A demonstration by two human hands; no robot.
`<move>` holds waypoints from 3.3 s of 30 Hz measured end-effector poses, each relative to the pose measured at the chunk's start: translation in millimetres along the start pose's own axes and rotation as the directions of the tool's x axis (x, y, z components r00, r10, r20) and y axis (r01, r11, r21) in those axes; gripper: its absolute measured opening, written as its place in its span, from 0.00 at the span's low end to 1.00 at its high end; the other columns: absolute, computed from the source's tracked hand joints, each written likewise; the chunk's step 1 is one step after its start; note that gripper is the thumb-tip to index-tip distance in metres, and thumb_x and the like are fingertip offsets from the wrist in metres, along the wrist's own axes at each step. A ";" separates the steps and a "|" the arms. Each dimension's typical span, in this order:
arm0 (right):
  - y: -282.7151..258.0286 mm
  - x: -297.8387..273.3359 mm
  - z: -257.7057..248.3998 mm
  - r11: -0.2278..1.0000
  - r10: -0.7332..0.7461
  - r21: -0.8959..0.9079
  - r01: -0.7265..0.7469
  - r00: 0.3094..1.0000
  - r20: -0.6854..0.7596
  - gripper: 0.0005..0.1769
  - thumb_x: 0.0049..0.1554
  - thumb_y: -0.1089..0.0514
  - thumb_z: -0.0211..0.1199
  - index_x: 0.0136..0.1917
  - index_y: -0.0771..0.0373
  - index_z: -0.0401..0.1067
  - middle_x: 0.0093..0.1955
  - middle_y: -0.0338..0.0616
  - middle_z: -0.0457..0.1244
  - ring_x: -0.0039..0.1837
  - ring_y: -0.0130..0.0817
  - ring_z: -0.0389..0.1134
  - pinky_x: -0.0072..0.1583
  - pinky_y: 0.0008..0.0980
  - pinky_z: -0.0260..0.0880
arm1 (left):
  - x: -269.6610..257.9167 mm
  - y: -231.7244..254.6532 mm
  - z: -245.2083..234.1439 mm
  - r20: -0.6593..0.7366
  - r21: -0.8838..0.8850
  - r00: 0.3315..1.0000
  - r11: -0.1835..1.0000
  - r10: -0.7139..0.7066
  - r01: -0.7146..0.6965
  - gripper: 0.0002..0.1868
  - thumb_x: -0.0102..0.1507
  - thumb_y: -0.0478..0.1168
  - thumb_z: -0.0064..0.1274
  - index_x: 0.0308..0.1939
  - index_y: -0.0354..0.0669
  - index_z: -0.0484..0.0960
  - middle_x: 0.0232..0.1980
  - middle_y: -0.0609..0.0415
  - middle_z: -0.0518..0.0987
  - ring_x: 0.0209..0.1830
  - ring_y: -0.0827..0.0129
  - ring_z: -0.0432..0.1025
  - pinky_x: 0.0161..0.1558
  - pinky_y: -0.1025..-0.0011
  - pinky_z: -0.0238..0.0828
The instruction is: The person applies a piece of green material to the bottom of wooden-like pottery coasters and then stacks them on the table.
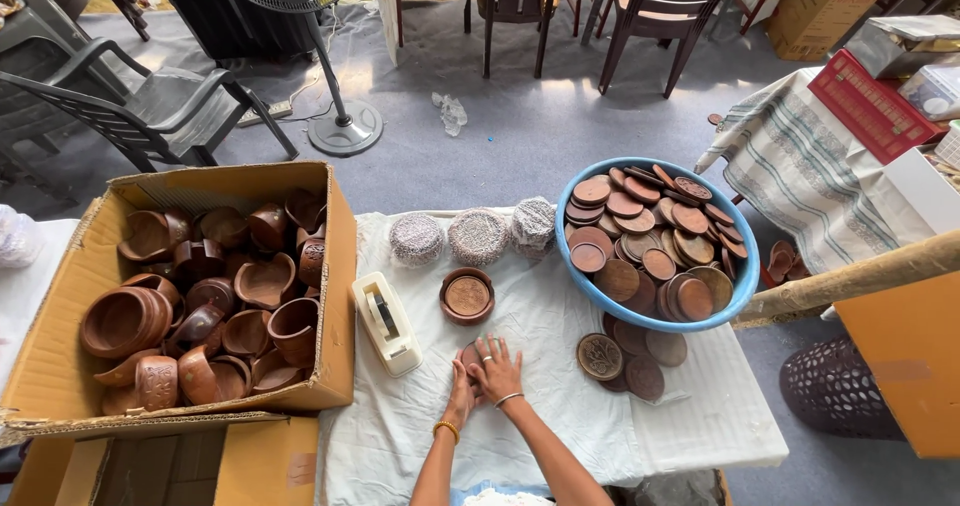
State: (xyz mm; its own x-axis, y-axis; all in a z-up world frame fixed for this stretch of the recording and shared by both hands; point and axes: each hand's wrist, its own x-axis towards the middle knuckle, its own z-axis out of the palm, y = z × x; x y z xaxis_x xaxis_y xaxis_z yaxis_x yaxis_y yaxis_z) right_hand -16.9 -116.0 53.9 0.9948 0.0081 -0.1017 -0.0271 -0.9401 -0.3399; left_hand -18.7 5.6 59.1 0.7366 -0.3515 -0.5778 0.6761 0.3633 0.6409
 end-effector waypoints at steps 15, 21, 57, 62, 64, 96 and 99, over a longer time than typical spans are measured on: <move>-0.3 8.1 -0.8 0.989 0.145 0.023 -0.146 0.989 0.043 0.38 0.65 0.40 0.48 0.83 0.47 0.44 0.86 0.37 0.36 0.85 0.45 0.35 0.74 0.73 0.36 | 9.0 -15.2 -4.3 -0.051 0.120 0.985 0.981 0.162 -0.155 0.49 0.58 0.67 0.52 0.78 0.63 0.49 0.78 0.48 0.62 0.72 0.54 0.66 0.55 0.57 0.78; -2.7 -24.5 -12.3 0.978 -0.204 0.041 0.205 0.979 -0.012 0.33 0.66 0.46 0.49 0.83 0.44 0.50 0.87 0.37 0.38 0.86 0.44 0.37 0.75 0.70 0.39 | 36.2 -31.0 -20.0 -0.026 0.114 0.935 0.930 0.354 -0.349 0.42 0.69 0.67 0.50 0.80 0.53 0.56 0.79 0.46 0.62 0.75 0.57 0.63 0.63 0.64 0.72; -7.9 -23.2 -10.9 0.933 -0.359 -0.048 0.357 0.930 -0.072 0.34 0.65 0.47 0.50 0.83 0.43 0.50 0.86 0.35 0.41 0.86 0.41 0.40 0.77 0.66 0.36 | 41.3 -33.1 -33.1 -0.046 -0.068 0.983 0.981 0.180 -0.183 0.46 0.69 0.71 0.38 0.83 0.50 0.52 0.77 0.52 0.66 0.60 0.67 0.67 0.56 0.70 0.72; 9.0 -12.7 -1.6 0.986 -0.147 0.072 0.152 0.987 -0.070 0.34 0.66 0.45 0.49 0.83 0.43 0.48 0.86 0.35 0.41 0.85 0.41 0.39 0.76 0.67 0.35 | 25.2 -16.0 -20.2 -0.058 -0.074 0.997 0.995 0.056 -0.060 0.40 0.66 0.65 0.42 0.79 0.56 0.57 0.67 0.48 0.73 0.50 0.58 0.74 0.47 0.61 0.78; 10.9 -12.7 0.8 0.994 -0.035 0.104 0.042 0.997 -0.066 0.34 0.66 0.45 0.49 0.83 0.43 0.48 0.86 0.35 0.41 0.85 0.41 0.40 0.76 0.67 0.35 | 20.2 -14.0 -16.6 -0.048 -0.089 0.998 0.995 0.040 -0.044 0.39 0.65 0.62 0.44 0.77 0.56 0.58 0.65 0.48 0.74 0.52 0.56 0.77 0.47 0.58 0.80; -10.2 5.5 -63.6 0.903 -0.206 0.286 0.321 0.907 -0.367 0.23 0.60 0.62 0.55 0.69 0.51 0.69 0.73 0.43 0.61 0.76 0.48 0.58 0.73 0.47 0.57 | 22.5 -8.5 0.0 -0.030 0.522 0.804 0.695 0.594 -0.494 0.22 0.56 0.22 0.55 0.54 0.36 0.79 0.48 0.49 0.85 0.48 0.66 0.81 0.52 0.67 0.77; -24.8 0.1 -89.1 0.875 -0.428 0.050 0.482 0.817 -0.387 0.25 0.53 0.64 0.58 0.65 0.53 0.72 0.71 0.46 0.62 0.74 0.52 0.58 0.70 0.51 0.55 | 32.8 -12.9 -4.0 -0.041 0.705 0.778 0.569 0.628 -0.423 0.16 0.58 0.23 0.53 0.50 0.35 0.80 0.43 0.41 0.86 0.45 0.56 0.82 0.49 0.61 0.77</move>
State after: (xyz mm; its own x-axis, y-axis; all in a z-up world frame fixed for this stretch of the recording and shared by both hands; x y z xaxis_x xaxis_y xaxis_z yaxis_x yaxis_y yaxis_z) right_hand -7.3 -123.1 145.6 0.8624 0.2770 0.4238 0.4506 -0.8017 -0.3927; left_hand -3.2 -7.2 29.8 0.9977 -0.0103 -0.0675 0.0627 -0.2527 0.9655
